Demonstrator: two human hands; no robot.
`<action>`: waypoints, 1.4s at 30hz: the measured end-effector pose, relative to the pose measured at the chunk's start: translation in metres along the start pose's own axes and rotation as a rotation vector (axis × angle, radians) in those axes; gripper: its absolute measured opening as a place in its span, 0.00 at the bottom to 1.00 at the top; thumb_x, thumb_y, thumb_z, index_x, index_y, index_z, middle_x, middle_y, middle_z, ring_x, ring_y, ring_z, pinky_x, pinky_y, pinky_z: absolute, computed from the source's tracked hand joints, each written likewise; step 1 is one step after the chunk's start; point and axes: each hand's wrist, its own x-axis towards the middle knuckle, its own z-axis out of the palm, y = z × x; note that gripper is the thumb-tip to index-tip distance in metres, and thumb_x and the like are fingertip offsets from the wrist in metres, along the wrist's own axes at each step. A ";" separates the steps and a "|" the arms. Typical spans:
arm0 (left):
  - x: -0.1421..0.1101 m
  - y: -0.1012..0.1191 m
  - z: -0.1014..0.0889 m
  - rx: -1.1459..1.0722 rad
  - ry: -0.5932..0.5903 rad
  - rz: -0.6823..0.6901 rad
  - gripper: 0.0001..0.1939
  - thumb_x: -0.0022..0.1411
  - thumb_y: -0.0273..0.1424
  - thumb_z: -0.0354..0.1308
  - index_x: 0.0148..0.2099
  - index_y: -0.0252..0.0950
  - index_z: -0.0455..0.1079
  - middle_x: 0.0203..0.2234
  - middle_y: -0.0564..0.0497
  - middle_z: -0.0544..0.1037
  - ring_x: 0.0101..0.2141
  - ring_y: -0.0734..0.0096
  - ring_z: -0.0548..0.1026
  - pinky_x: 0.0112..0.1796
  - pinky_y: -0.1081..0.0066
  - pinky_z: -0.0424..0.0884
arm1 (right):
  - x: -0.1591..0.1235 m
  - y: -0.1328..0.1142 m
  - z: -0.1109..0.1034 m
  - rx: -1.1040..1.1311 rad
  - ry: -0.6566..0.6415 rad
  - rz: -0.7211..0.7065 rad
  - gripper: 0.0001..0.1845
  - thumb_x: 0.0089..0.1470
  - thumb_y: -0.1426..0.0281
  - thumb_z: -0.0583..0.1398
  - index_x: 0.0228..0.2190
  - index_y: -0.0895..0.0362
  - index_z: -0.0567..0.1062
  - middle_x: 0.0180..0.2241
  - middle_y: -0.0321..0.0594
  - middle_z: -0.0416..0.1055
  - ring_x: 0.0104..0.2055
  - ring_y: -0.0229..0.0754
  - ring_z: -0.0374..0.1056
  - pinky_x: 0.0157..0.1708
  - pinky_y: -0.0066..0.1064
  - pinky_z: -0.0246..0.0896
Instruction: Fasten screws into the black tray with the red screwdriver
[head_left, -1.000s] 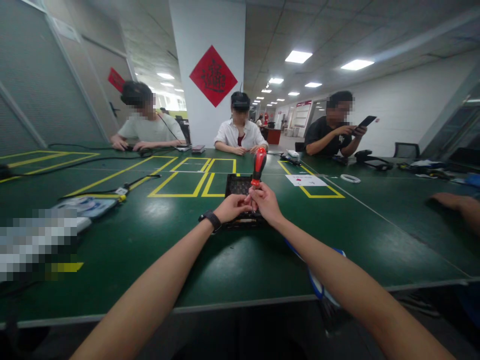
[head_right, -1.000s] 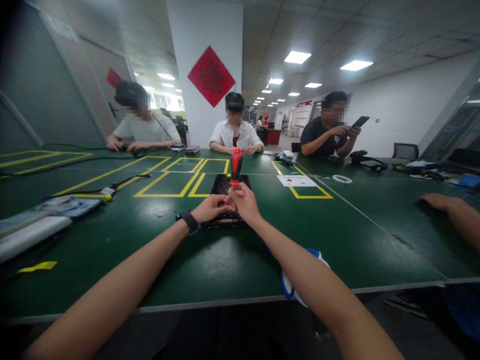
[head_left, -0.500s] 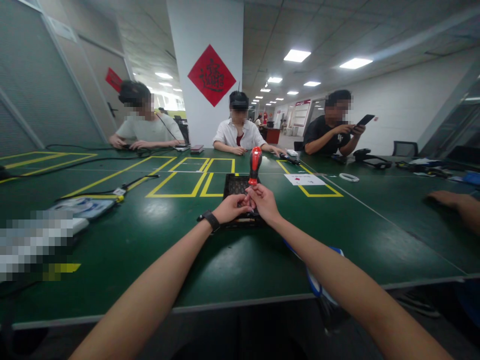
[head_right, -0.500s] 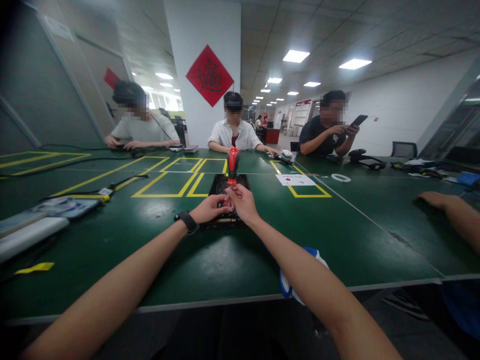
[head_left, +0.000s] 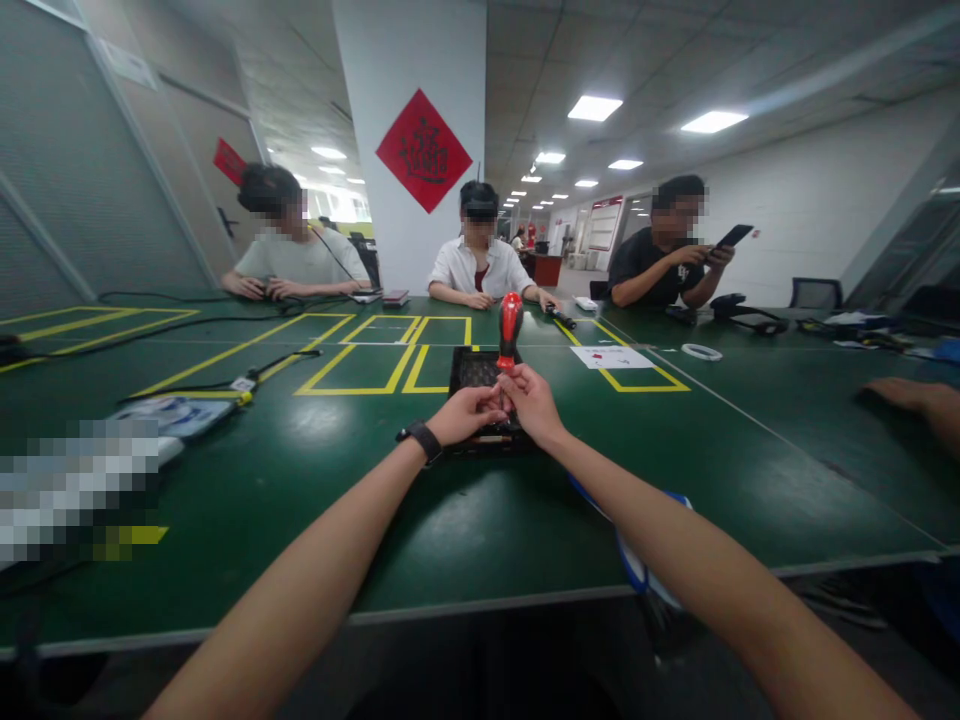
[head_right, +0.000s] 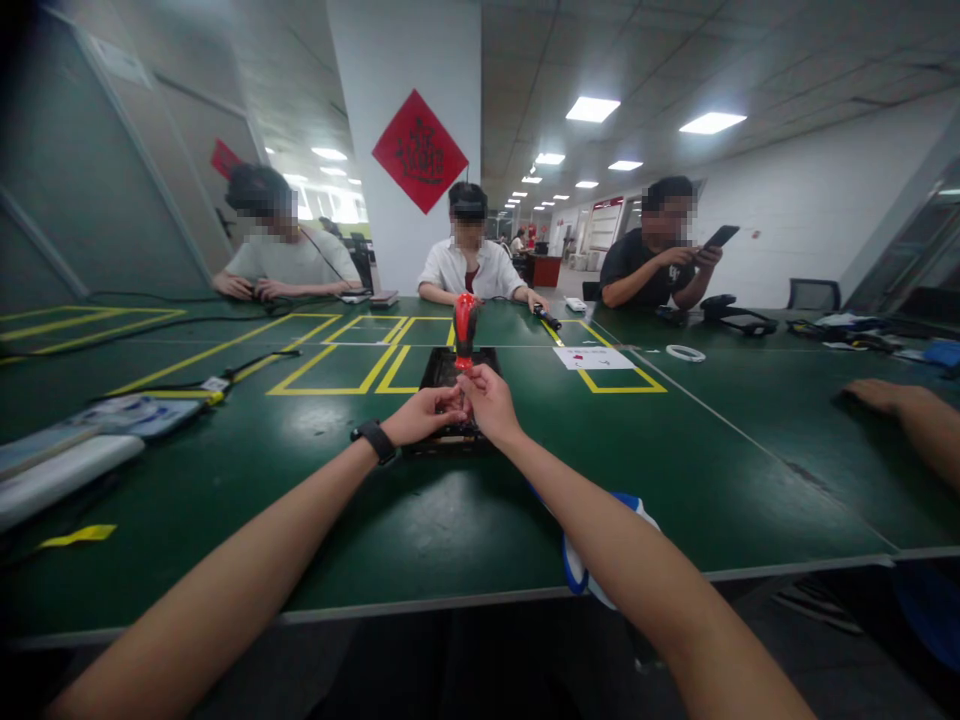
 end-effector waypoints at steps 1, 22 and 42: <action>0.000 -0.001 0.000 -0.016 0.006 -0.013 0.13 0.51 0.35 0.56 0.35 0.29 0.67 0.25 0.51 0.72 0.26 0.76 0.68 0.32 0.73 0.66 | 0.000 0.000 0.000 -0.004 0.002 -0.006 0.12 0.48 0.61 0.56 0.29 0.57 0.63 0.23 0.31 0.66 0.16 0.26 0.55 0.15 0.20 0.53; 0.001 -0.004 0.002 -0.146 0.065 -0.086 0.15 0.46 0.36 0.60 0.32 0.28 0.69 0.26 0.48 0.74 0.26 0.75 0.71 0.32 0.72 0.67 | -0.001 -0.004 0.000 -0.024 0.010 -0.009 0.15 0.47 0.59 0.55 0.32 0.58 0.65 0.25 0.33 0.65 0.16 0.26 0.56 0.16 0.21 0.53; 0.001 -0.002 0.001 -0.029 0.056 -0.099 0.15 0.46 0.37 0.60 0.31 0.29 0.68 0.23 0.51 0.72 0.24 0.77 0.67 0.27 0.75 0.64 | -0.002 -0.009 -0.001 -0.088 0.090 -0.051 0.15 0.49 0.58 0.54 0.32 0.58 0.66 0.24 0.33 0.65 0.15 0.26 0.53 0.14 0.20 0.49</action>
